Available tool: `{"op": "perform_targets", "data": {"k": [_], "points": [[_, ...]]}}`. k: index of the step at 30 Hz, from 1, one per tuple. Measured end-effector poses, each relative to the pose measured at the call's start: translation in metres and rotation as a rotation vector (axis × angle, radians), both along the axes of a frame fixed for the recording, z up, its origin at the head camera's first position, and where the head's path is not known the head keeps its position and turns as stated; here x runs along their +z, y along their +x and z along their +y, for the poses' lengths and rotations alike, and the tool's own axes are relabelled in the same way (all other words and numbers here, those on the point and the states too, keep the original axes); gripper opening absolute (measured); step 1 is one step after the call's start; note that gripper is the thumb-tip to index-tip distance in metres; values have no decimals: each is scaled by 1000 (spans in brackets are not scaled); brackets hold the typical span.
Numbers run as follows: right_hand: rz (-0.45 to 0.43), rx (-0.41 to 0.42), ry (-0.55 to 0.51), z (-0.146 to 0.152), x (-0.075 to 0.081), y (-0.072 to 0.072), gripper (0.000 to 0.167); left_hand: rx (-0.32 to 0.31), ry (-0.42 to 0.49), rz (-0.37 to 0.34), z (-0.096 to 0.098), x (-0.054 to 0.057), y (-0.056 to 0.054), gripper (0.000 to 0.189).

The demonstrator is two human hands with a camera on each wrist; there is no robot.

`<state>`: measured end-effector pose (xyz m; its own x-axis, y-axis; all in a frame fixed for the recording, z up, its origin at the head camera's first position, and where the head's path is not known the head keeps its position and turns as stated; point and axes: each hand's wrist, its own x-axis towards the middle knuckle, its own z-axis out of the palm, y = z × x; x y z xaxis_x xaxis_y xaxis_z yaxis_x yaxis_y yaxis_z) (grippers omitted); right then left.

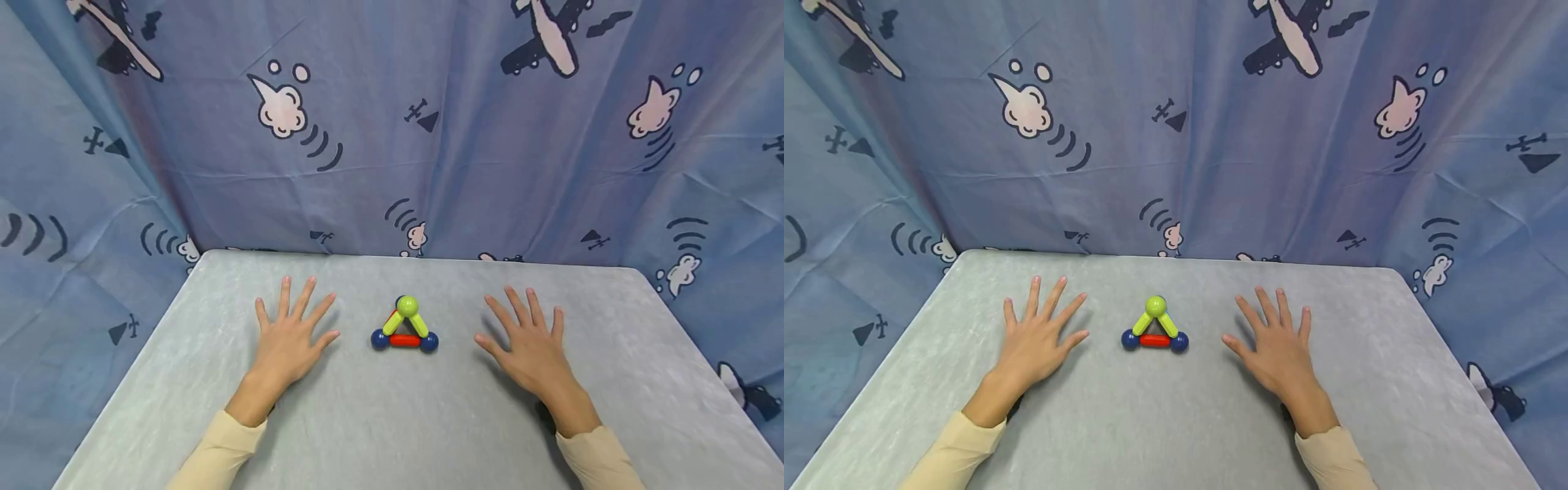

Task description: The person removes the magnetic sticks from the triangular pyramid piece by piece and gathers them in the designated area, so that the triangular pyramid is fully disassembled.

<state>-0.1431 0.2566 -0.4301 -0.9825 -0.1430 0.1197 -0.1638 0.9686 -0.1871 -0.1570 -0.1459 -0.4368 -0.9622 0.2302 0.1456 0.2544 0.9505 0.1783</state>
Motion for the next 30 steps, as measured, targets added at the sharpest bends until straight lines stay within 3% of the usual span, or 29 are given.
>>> {"op": "perform_targets", "data": {"k": [3, 5, 13, 19, 23, 30], "points": [[-25, 51, -36, -11, 5, -3, 71, -59, -6, 15, 12, 8, -6, 64], [-37, 81, -66, -21, 8, -6, 68, -109, 36, 7, 23, 15, -10, 64], [-53, 193, -196, -57, 18, -14, 61, -351, 358, -125, 69, 34, -28, 63], [-30, 239, -269, -71, 17, -20, 60, -487, 458, -160, 86, 39, -36, 57], [-40, 250, -361, -78, 17, -20, 57, -524, 477, -156, 90, 37, -35, 51], [-132, 233, -472, -90, 14, -14, 47, -507, 516, -99, 91, 32, -28, 41]]}}
